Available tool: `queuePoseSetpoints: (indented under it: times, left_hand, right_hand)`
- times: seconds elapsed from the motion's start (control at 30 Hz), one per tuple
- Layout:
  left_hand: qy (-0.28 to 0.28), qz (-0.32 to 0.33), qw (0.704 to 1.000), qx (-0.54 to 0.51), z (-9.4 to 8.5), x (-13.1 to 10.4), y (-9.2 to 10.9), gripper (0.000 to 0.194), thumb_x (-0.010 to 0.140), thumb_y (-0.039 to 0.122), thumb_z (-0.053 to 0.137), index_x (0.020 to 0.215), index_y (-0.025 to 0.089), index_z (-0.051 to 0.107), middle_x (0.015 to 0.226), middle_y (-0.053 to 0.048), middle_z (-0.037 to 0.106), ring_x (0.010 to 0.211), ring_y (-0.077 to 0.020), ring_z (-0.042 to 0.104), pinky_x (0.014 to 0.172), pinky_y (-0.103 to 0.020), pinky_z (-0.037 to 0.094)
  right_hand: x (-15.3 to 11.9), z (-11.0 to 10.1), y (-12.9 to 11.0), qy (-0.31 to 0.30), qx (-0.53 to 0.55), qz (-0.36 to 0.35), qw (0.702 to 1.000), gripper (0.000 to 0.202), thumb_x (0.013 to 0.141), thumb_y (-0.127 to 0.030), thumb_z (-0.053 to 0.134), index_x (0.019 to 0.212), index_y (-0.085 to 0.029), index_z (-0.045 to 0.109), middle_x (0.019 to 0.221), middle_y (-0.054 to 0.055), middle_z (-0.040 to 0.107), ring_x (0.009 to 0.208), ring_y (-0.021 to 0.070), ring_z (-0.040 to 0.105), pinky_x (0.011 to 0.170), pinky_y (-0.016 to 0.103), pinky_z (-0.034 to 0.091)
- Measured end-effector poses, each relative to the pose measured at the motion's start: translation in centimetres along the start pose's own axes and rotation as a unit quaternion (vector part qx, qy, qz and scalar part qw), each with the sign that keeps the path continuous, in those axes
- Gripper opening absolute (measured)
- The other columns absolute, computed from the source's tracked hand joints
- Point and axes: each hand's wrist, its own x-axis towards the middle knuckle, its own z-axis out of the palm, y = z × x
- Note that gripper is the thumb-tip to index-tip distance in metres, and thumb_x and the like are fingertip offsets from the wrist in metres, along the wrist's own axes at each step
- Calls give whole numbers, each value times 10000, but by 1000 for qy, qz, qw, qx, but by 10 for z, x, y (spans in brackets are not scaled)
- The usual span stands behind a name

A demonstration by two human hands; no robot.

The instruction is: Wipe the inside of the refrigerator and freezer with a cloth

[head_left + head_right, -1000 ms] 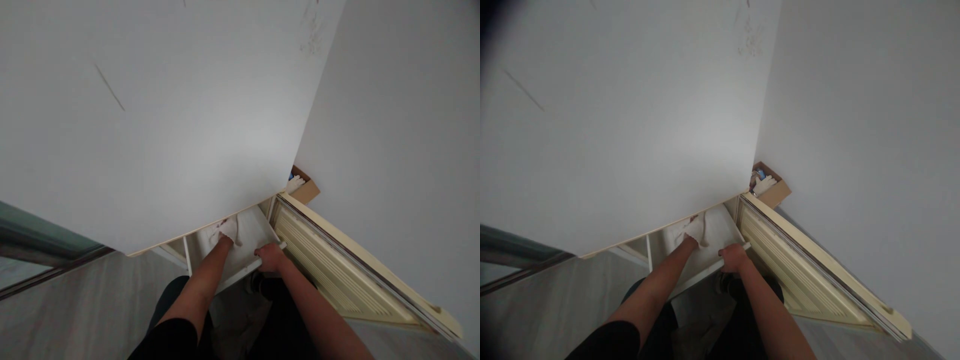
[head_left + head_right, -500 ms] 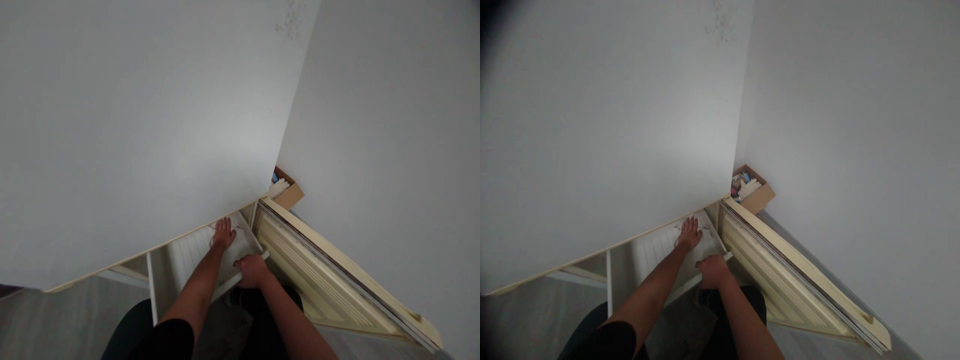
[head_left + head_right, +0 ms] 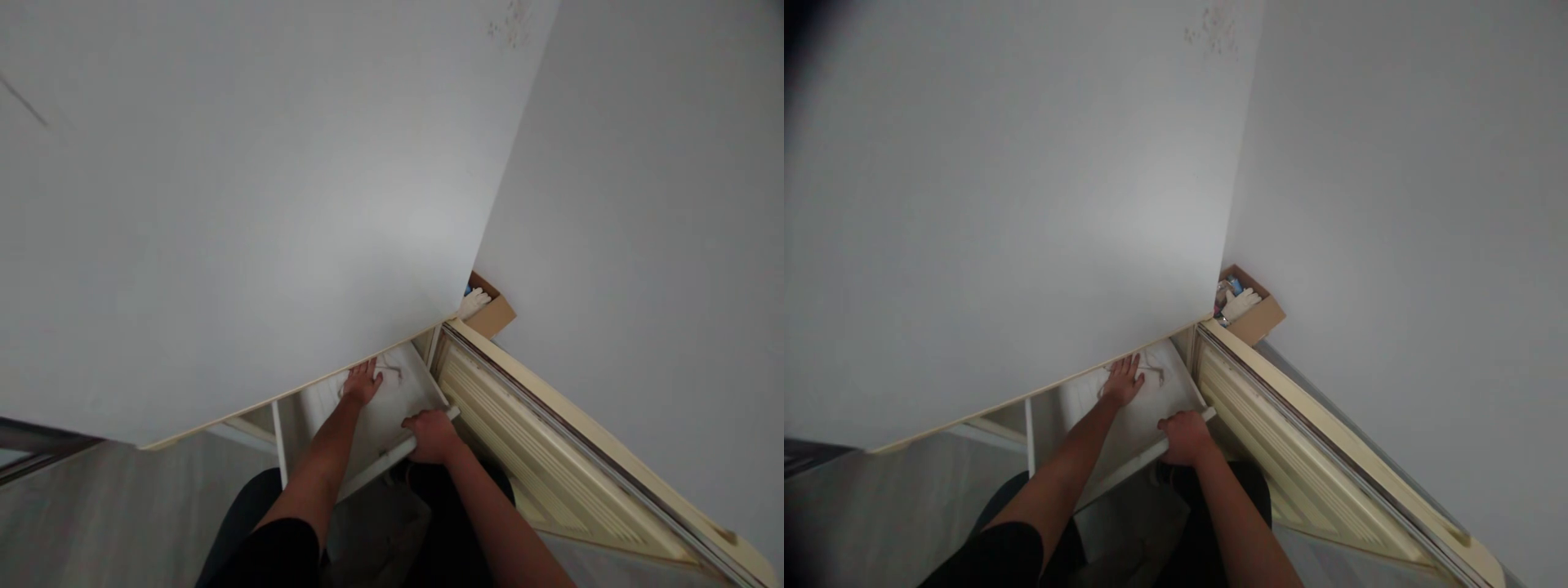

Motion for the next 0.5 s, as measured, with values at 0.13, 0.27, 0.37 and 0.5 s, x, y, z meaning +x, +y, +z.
queuePoseSetpoints:
  times: [0.13,0.27,0.37,0.5]
  left_hand:
    - [24,-99,994,30,-11,-42,-41,664,996,423,339,1556,67,339,1578,-222,408,1462,-348,373,1206,-493,231]
    - [56,-210,975,53,-17,-72,-54,658,998,347,293,1524,-47,333,1542,-318,398,1453,-428,358,1178,-610,231]
    - [62,-238,968,53,-22,-78,-51,638,1001,321,333,1508,-66,347,1540,-337,384,1458,-438,344,1168,-616,260]
    - [50,-237,970,35,-42,-67,-57,568,981,400,525,1457,94,473,1488,-235,491,1372,-368,475,1123,-607,366]
  right_hand:
    - [-2,5,0,4,4,7,1000,420,759,-487,639,1071,-218,723,985,111,750,987,311,707,863,400,535]
    - [-2,7,-1,9,8,7,1000,453,742,-464,658,1119,-221,719,1011,110,745,1013,308,697,885,396,522]
    - [-2,7,-1,9,2,16,1000,444,731,-448,662,1110,-224,723,1011,110,745,1010,310,697,882,397,520]
    - [0,8,-1,4,-8,10,1000,434,727,-448,663,1089,-218,728,992,110,747,999,308,701,887,395,516]
